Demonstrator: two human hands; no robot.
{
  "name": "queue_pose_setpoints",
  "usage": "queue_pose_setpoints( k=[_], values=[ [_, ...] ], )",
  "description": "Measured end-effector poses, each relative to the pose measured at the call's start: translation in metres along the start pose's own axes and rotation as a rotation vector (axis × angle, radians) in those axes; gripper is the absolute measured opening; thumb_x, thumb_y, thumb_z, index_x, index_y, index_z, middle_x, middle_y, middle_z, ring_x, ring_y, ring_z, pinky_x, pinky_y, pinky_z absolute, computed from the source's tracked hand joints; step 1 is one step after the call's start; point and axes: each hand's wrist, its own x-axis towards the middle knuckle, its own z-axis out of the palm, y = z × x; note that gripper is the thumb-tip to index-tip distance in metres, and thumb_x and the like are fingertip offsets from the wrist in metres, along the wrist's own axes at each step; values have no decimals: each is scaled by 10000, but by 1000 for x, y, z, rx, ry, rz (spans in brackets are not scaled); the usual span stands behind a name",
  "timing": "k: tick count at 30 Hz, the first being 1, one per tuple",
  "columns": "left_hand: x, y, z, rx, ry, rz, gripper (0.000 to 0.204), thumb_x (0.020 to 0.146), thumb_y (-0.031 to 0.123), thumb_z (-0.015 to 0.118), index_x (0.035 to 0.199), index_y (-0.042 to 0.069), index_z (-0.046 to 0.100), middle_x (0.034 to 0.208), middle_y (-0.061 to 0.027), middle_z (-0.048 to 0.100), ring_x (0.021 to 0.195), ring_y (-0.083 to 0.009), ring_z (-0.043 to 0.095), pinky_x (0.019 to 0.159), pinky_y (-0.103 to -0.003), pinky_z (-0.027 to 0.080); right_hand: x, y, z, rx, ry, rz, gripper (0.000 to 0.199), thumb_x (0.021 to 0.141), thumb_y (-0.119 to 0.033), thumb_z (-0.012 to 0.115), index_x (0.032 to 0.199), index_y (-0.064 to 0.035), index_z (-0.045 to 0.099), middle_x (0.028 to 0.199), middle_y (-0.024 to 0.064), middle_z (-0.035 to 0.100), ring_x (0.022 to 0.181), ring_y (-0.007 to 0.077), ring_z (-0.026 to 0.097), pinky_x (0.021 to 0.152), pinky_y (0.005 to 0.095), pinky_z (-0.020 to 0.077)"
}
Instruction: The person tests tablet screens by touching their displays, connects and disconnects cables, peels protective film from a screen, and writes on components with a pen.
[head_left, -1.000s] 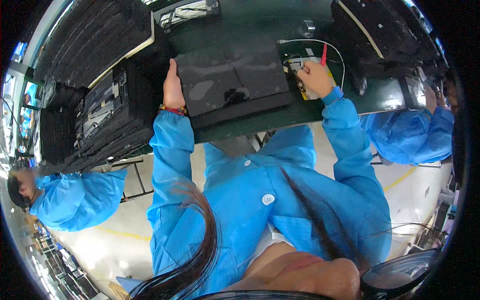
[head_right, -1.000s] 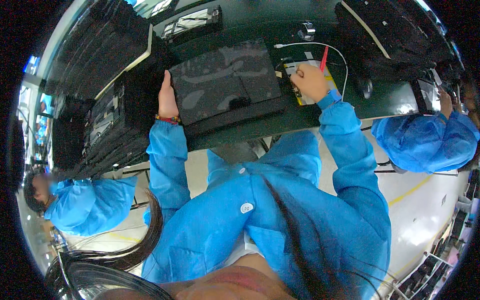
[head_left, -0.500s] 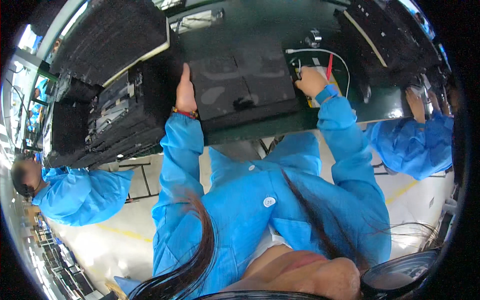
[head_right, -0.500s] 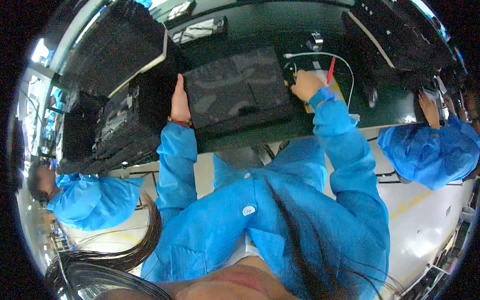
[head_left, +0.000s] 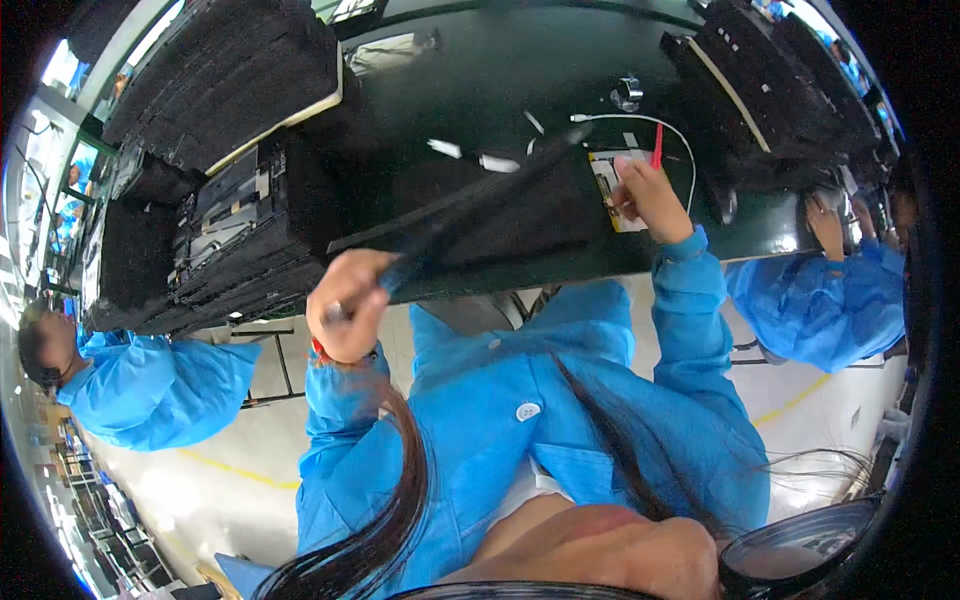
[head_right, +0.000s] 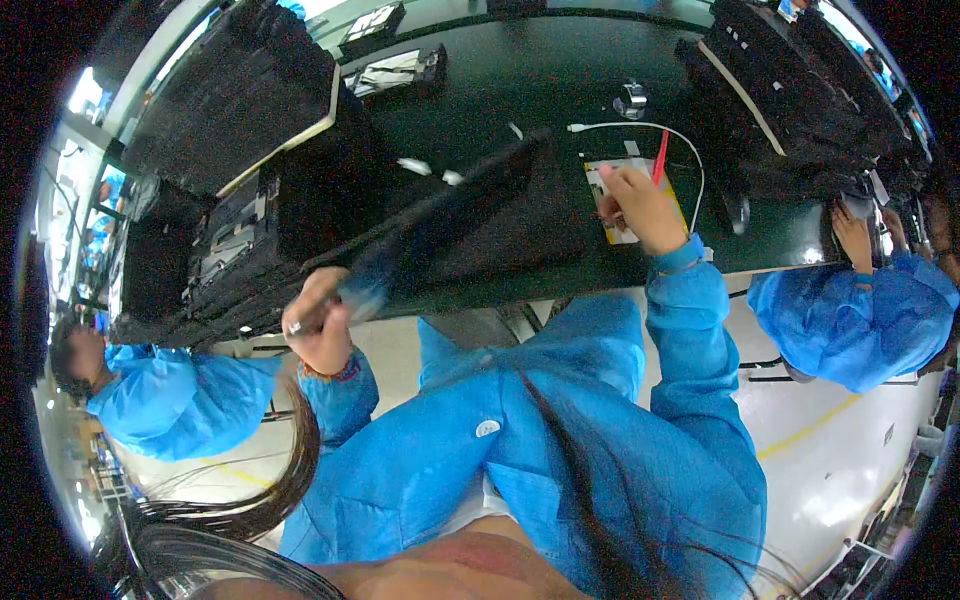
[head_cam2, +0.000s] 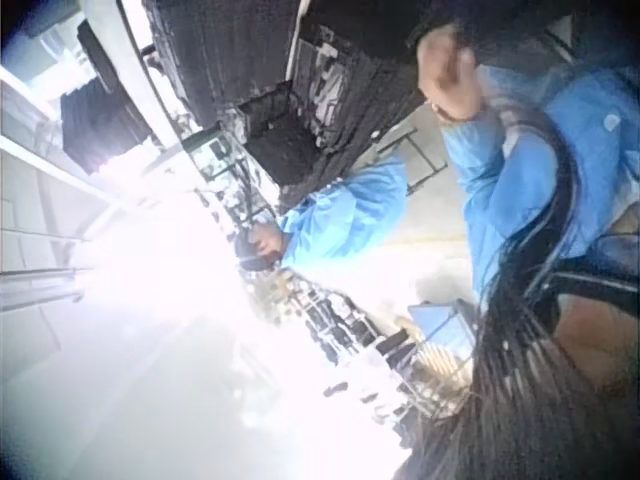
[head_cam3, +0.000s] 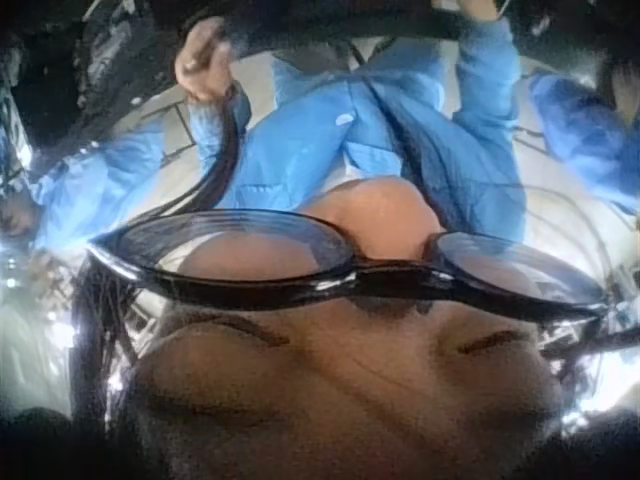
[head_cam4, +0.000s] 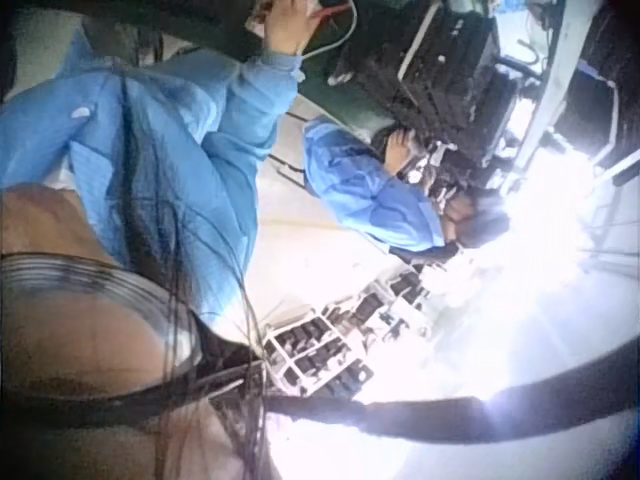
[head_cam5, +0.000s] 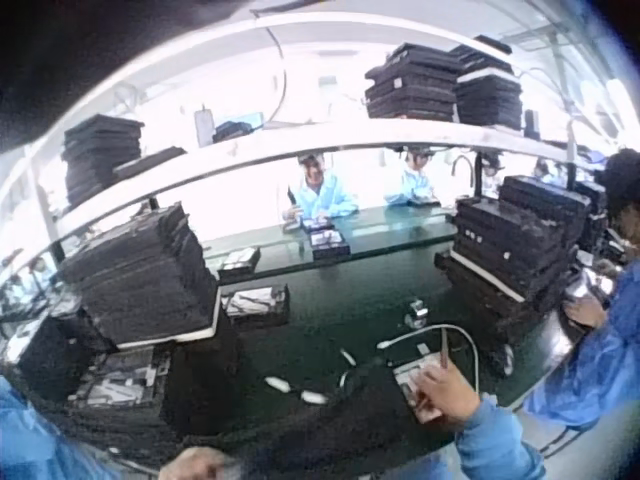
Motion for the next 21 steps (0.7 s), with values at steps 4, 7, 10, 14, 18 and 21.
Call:
queue_pose_setpoints(
  k=[4,7,10,14,18,21],
  values=[
    [37,10,12,88,-506,477,267,740,63,573,1007,53,572,1018,-226,591,876,-307,592,695,-390,470,-16,-34,16,1038,-407,2,219,843,-251,564,806,-49,488,817,86,555,704,201,510,602,271,391],
    [36,-1,16,369,-486,503,281,703,113,621,983,129,609,1079,-150,574,927,-289,563,732,-397,454,2,-27,15,982,-414,-130,207,825,-240,591,797,-72,473,761,18,487,689,116,461,613,228,362],
    [33,-21,18,660,-328,333,375,640,26,595,1007,104,603,1056,-96,582,974,-277,545,816,-409,422,9,-9,24,745,-258,-145,259,802,-225,629,843,-41,453,751,17,455,690,95,435,612,236,365],
    [19,-45,12,882,-474,69,463,566,-54,549,1017,39,588,1014,-81,582,975,-265,532,852,-398,406,23,3,46,302,-24,-287,332,808,-278,633,855,-12,440,735,63,501,704,151,485,624,306,404],
    [2,-61,10,884,-488,-41,466,611,-78,509,1055,48,578,1050,-99,561,978,-288,522,863,-387,408,22,-13,35,-52,-32,-378,274,830,-255,587,853,-19,450,734,197,552,687,342,551,591,401,417],
    [5,-58,15,1001,-391,-106,434,656,-69,493,1063,57,576,1093,-109,540,983,-306,516,878,-380,410,43,17,16,-205,310,-435,221,823,-189,576,871,-15,448,744,216,570,712,391,571,614,440,445]
  ],
)
